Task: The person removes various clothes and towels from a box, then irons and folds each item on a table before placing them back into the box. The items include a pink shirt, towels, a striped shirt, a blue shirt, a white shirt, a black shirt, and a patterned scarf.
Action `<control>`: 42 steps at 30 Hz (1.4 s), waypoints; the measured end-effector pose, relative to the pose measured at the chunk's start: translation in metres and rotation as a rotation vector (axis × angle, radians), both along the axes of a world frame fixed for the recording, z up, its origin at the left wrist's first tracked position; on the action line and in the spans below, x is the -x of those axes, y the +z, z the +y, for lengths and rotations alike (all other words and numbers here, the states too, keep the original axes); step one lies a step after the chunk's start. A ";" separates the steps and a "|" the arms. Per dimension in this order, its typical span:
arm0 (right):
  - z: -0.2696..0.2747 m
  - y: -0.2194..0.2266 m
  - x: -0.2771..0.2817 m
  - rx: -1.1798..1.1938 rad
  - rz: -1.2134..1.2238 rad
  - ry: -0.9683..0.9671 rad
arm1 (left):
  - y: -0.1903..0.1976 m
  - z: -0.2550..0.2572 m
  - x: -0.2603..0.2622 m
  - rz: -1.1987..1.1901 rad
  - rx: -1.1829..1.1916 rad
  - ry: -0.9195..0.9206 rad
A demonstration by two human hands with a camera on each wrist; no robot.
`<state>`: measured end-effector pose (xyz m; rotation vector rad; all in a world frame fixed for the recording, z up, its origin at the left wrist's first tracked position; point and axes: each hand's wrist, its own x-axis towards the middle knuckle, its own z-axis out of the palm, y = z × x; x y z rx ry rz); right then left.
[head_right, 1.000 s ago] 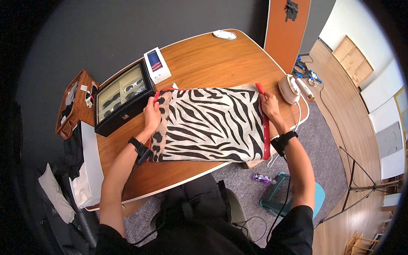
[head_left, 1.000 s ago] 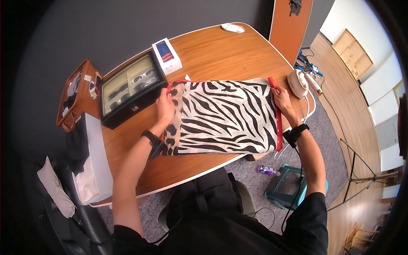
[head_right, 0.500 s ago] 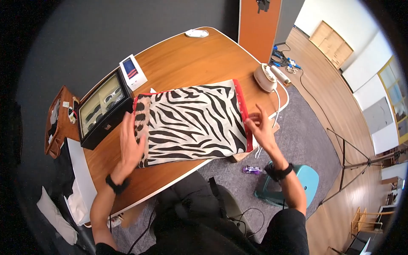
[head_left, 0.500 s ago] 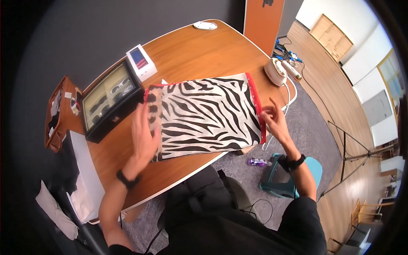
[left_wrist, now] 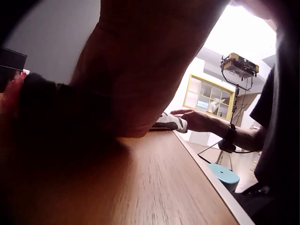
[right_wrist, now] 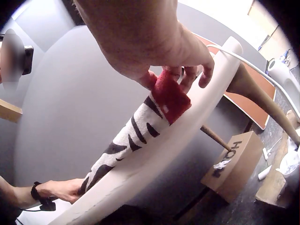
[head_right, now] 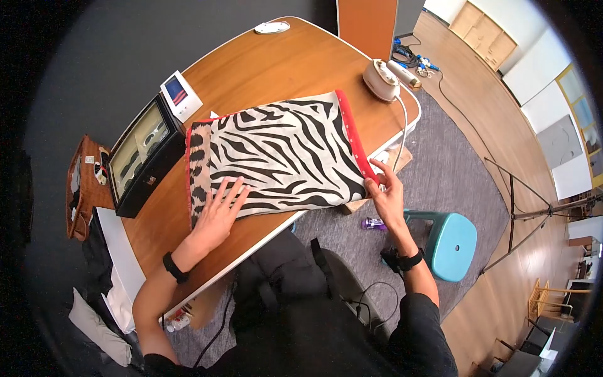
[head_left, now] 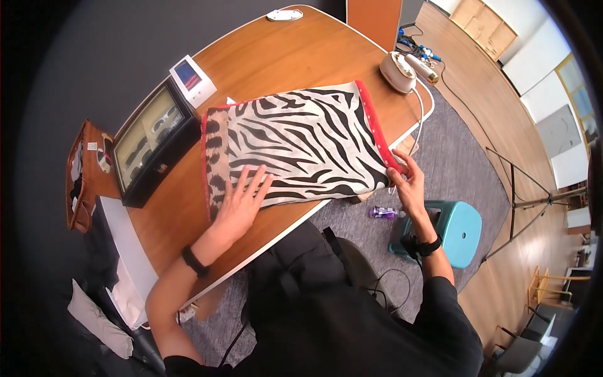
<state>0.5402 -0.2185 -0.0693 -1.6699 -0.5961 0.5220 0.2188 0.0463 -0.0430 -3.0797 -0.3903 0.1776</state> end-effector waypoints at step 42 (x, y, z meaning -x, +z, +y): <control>-0.068 0.000 0.080 0.234 0.309 0.763 | -0.029 -0.119 -0.057 -0.361 -0.048 -0.363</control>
